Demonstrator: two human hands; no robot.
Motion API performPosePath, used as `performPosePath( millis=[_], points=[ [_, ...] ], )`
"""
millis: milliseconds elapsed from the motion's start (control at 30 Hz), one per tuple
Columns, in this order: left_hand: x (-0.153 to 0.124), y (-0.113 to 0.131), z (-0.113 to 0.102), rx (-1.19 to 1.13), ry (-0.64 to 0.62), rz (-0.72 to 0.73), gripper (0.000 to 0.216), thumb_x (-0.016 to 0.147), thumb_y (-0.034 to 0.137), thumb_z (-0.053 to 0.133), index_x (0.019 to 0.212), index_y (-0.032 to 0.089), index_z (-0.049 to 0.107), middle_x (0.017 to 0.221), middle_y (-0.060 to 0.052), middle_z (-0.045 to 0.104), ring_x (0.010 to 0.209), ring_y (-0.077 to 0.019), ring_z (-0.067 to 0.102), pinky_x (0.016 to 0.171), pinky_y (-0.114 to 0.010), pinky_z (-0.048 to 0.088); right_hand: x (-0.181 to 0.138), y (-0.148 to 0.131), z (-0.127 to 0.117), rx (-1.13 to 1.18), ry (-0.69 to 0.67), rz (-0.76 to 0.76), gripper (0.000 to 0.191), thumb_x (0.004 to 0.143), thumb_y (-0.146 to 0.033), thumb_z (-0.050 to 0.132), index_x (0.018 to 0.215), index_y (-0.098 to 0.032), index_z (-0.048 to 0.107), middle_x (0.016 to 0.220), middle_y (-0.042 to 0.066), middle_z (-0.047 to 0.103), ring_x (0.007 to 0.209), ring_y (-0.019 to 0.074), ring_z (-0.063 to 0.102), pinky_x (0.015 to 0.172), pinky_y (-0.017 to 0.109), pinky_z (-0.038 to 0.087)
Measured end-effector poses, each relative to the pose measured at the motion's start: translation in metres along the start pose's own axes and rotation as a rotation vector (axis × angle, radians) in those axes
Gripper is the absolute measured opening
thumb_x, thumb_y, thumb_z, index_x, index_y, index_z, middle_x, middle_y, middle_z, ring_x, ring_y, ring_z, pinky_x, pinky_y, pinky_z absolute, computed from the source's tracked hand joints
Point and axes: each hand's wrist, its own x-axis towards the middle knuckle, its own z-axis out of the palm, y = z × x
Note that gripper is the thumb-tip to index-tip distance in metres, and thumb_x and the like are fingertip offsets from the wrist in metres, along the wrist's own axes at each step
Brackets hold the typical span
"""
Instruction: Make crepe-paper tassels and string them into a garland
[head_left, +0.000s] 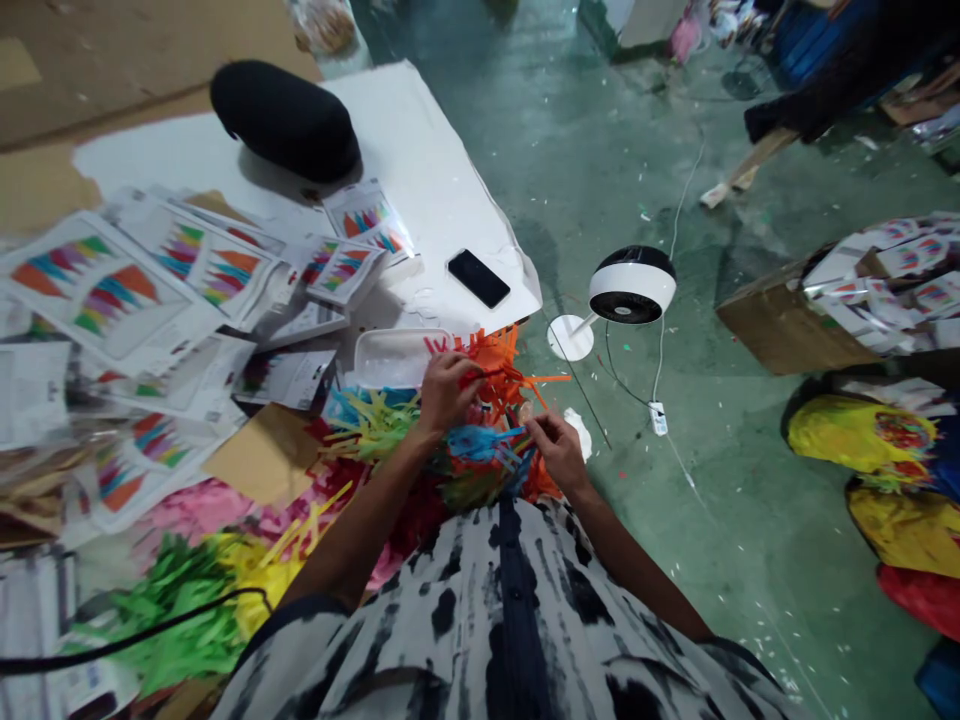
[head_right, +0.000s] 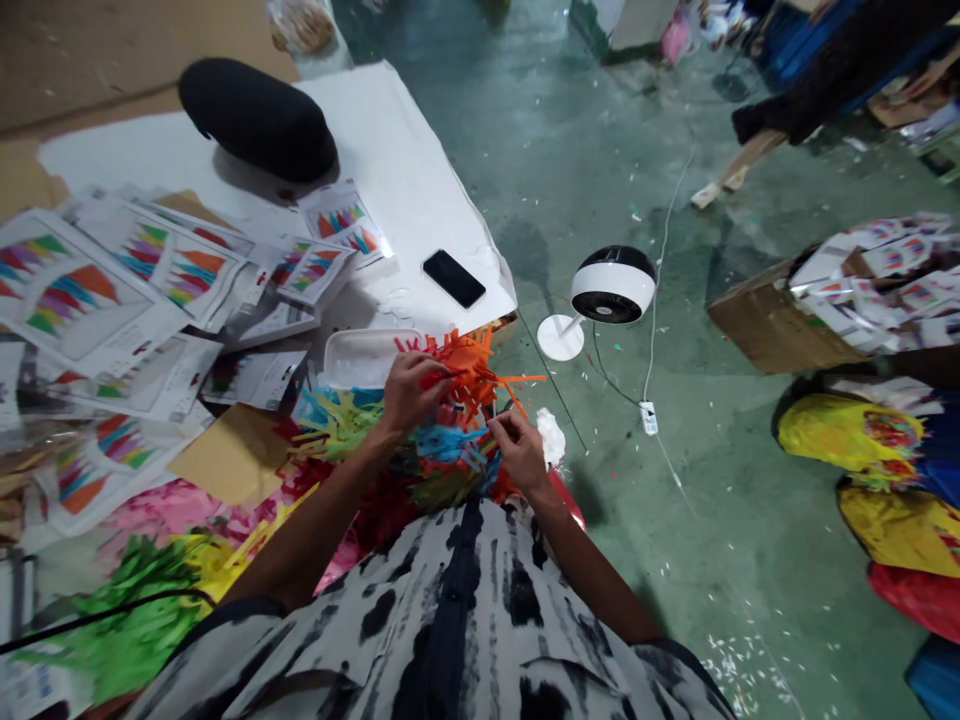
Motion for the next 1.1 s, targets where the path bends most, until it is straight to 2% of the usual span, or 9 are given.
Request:
performPosePath(
  millis=[100,200,267,333,400,467,667,900,1100],
  points=[
    [-0.005,0.014,0.004,-0.219,0.114,-0.068,0.018,0.084,0.036,0.079,0.097,0.024,0.077,0.111,-0.007,0.065,0.118,-0.0281,0.056,0.11,-0.044,0.04,0.002,-0.008,0.002,-0.015,0.02,-0.05,0.033,0.089,-0.054,0.072,0.082,-0.022,0.068,0.112,0.009,0.072,0.081,0.0184,0.066,0.067,0.029,0.052],
    [-0.017,0.03,0.021,-0.47,0.061,-0.133,0.026,0.081,0.044,0.08,0.095,0.023,0.076,0.11,-0.005,0.067,0.104,-0.0232,0.064,0.094,-0.037,0.051,0.005,-0.019,0.006,0.008,-0.031,-0.092,0.033,0.089,-0.053,0.073,0.079,-0.022,0.068,0.141,0.01,0.061,0.098,0.0212,0.067,0.072,0.03,0.053],
    [-0.026,0.036,0.033,-0.623,-0.006,-0.188,0.03,0.082,0.047,0.079,0.096,0.021,0.074,0.102,-0.004,0.07,0.091,-0.0199,0.067,0.083,-0.033,0.054,0.007,-0.023,0.009,0.06,-0.093,-0.093,0.033,0.088,-0.053,0.074,0.078,-0.022,0.066,0.136,0.008,0.064,0.099,0.0214,0.066,0.075,0.03,0.053],
    [-0.033,0.039,0.041,-0.741,-0.059,-0.245,0.033,0.08,0.049,0.081,0.094,0.02,0.074,0.092,-0.003,0.072,0.083,-0.0181,0.068,0.078,-0.031,0.055,0.009,-0.023,0.012,0.094,-0.142,-0.075,0.035,0.087,-0.054,0.074,0.077,-0.023,0.063,0.113,0.006,0.07,0.089,0.0195,0.065,0.074,0.03,0.053],
    [-0.037,0.039,0.045,-0.824,-0.082,-0.297,0.034,0.076,0.047,0.084,0.093,0.019,0.075,0.088,-0.002,0.073,0.08,-0.0172,0.068,0.078,-0.03,0.054,0.011,-0.021,0.013,0.09,-0.16,-0.056,0.035,0.088,-0.055,0.073,0.078,-0.023,0.063,0.087,0.002,0.068,0.075,0.0169,0.061,0.069,0.029,0.051],
    [-0.038,0.038,0.043,-0.878,-0.076,-0.338,0.033,0.075,0.044,0.085,0.095,0.02,0.076,0.09,-0.002,0.075,0.082,-0.0167,0.068,0.08,-0.029,0.054,0.01,-0.018,0.013,0.083,-0.171,-0.041,0.034,0.09,-0.055,0.071,0.078,-0.023,0.063,0.076,-0.001,0.062,0.068,0.0154,0.056,0.066,0.028,0.048],
    [-0.035,0.043,0.032,-0.925,-0.033,-0.386,0.027,0.076,0.043,0.086,0.087,0.019,0.079,0.087,-0.003,0.076,0.081,-0.0166,0.068,0.083,-0.03,0.053,0.006,-0.018,0.012,0.045,-0.184,-0.022,0.035,0.087,-0.053,0.074,0.076,-0.022,0.063,0.07,-0.003,0.055,0.063,0.0135,0.048,0.061,0.027,0.042],
    [-0.033,0.047,0.031,-0.886,0.039,-0.373,0.026,0.072,0.04,0.09,0.084,0.02,0.08,0.086,-0.002,0.077,0.082,-0.0179,0.069,0.083,-0.031,0.053,0.006,-0.023,0.009,0.015,-0.159,0.012,0.036,0.085,-0.054,0.075,0.073,-0.022,0.063,0.07,-0.002,0.055,0.064,0.0143,0.049,0.063,0.027,0.043],
    [-0.033,0.043,0.031,-0.909,0.016,-0.388,0.027,0.072,0.042,0.09,0.082,0.019,0.081,0.084,-0.002,0.078,0.078,-0.0171,0.068,0.081,-0.031,0.053,0.006,-0.024,0.007,0.129,-0.207,0.092,0.04,0.081,-0.057,0.078,0.072,-0.022,0.061,0.069,-0.003,0.058,0.057,0.0112,0.043,0.054,0.025,0.036]
  ],
)
